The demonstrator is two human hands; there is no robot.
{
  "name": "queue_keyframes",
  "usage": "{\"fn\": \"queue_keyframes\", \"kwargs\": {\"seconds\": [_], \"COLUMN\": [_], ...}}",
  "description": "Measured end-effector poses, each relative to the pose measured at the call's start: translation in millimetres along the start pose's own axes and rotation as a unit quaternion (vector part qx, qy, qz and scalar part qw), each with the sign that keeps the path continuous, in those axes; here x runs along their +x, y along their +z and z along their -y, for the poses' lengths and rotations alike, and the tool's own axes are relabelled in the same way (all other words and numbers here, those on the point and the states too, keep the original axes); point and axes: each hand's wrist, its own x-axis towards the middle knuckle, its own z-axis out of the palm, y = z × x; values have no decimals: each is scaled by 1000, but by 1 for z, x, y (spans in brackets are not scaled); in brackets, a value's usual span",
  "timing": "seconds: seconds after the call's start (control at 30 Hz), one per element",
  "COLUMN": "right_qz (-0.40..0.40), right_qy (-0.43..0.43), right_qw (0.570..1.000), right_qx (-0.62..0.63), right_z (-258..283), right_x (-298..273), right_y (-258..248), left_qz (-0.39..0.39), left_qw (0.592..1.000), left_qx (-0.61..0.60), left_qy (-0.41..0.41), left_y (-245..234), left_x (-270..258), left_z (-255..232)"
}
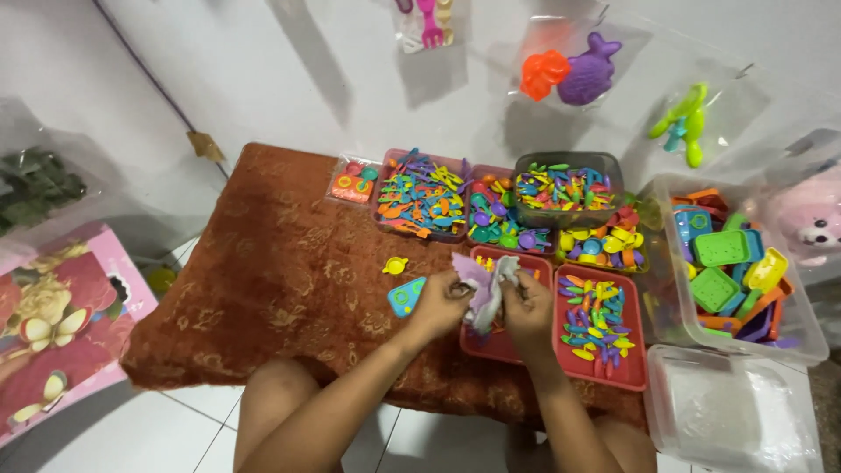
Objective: Cleaning and sorting small plastic toys using a cloth
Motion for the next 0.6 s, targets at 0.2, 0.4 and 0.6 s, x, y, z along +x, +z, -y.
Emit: {"fn": "queue_keyframes", "kwargs": {"seconds": [0.2,0.4,0.6], "right_qz": [20,-1,25], "right_qy": [7,-31,-39], "right_qw": [993,999,999], "right_qx": [120,32,8], "right_z": [19,14,48], "right_x": [-1,-1,-8], "right_y": [-2,0,-2], "left_qz": [31,15,8], "left_qw": [995,994,993], "left_qx": [96,96,113], "left_qy": [-5,-44,-27], "left_y": [3,0,8], "left_x": [-10,-19,-19], "left_z": [-27,-57,-52]}}
